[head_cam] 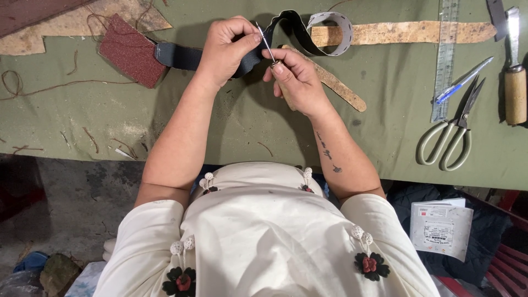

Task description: Hand-stitching a leather strap using an awl and needle.

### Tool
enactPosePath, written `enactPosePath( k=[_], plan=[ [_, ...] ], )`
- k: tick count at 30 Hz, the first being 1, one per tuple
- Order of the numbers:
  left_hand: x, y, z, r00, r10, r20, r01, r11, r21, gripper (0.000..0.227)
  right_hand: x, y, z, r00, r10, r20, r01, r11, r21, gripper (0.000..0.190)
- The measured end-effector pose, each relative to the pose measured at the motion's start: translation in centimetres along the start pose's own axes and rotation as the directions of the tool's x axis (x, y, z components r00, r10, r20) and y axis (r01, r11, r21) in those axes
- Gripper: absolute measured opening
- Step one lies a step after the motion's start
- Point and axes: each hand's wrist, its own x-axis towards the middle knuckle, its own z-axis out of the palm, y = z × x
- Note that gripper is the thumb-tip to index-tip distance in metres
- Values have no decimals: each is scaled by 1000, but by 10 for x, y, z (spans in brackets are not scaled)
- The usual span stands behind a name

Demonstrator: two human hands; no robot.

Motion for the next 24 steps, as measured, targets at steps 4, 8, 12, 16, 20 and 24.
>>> enactPosePath(
  k=[4,8,12,16,20,24],
  plan=[
    [0,-7,-2,998,61,-4,-61,996,67,13,-2,7,-4,999,-34,-41,38,992,119,35],
    [0,-7,0,993,118,-23,-113,982,152,10,-2,10,-14,992,-104,-71,113,984,136,30],
    [1,-8,0,990,138,-42,-129,978,164,12,-4,11,-30,960,-144,-239,187,968,169,29],
    [1,-7,-2,991,116,-73,-103,982,156,14,-17,5,-56,892,-112,-439,249,931,268,30],
    [1,-8,-2,990,125,-65,-115,985,129,13,-43,-27,-79,874,26,-484,188,903,387,27],
    [-1,-9,0,990,130,-54,-122,984,131,13,-80,-43,-113,883,-29,-469,298,806,511,29]
  ],
)
